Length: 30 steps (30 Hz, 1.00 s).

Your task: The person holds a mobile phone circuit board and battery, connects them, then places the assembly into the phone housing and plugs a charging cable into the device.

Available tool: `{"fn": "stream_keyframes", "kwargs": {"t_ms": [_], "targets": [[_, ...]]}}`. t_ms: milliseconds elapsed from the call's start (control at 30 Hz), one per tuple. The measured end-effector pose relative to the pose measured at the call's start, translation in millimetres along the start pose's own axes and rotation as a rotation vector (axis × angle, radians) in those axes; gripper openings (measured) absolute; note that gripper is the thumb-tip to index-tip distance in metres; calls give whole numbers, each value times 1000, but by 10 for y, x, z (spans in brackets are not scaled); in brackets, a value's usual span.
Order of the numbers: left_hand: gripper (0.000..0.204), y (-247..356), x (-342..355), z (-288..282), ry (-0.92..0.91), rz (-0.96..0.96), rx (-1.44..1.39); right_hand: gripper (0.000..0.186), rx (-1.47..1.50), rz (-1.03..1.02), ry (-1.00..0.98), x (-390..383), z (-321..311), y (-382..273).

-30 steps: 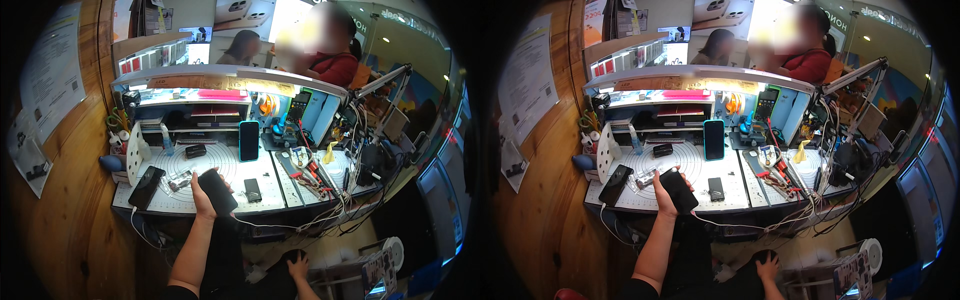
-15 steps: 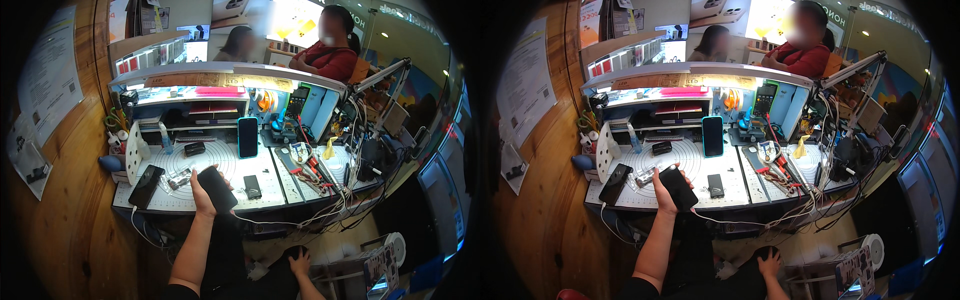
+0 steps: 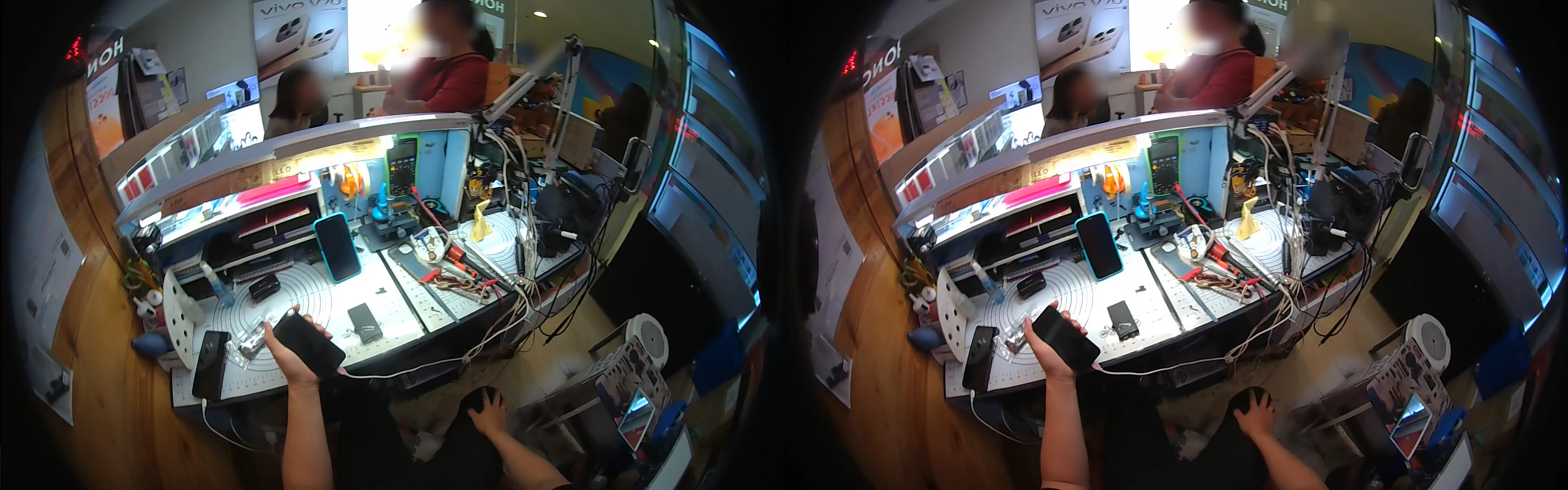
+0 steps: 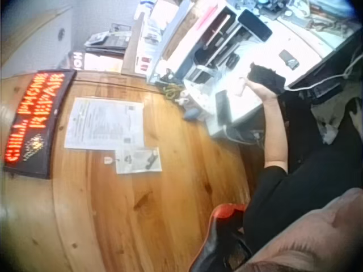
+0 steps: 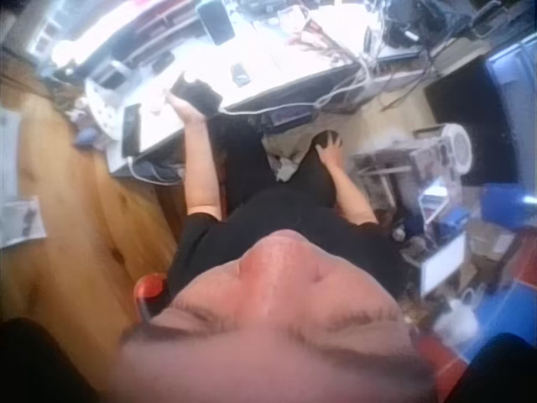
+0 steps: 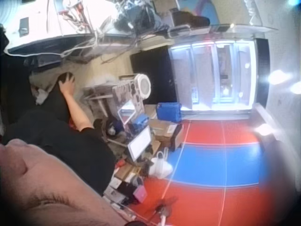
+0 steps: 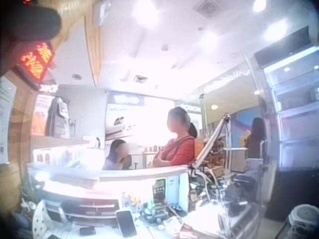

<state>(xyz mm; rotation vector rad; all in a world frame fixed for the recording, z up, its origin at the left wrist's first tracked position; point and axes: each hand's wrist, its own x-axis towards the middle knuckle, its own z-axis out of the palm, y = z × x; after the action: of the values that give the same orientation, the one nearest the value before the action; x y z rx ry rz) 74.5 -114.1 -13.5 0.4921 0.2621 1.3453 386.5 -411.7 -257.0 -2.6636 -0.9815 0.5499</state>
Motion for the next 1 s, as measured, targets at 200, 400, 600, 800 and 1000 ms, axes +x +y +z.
{"fn": "stream_keyframes", "kwargs": {"t_ms": [200,400,600,800,1000], "targets": [[66,-29,19,3,3,11,46,88,-33,15,18,31,42,35],[65,-18,28,-34,-6,17,56,88,-32,21,11,26,-19,-2],[65,-17,15,-71,-39,18,79,87,-44,2,3,0,37,62],[64,-8,26,-79,-30,3,48,87,-18,23,3,-26,-43,-29],[64,-11,29,-79,-51,6,47,88,-17,21,-7,-11,-62,-25]]}}
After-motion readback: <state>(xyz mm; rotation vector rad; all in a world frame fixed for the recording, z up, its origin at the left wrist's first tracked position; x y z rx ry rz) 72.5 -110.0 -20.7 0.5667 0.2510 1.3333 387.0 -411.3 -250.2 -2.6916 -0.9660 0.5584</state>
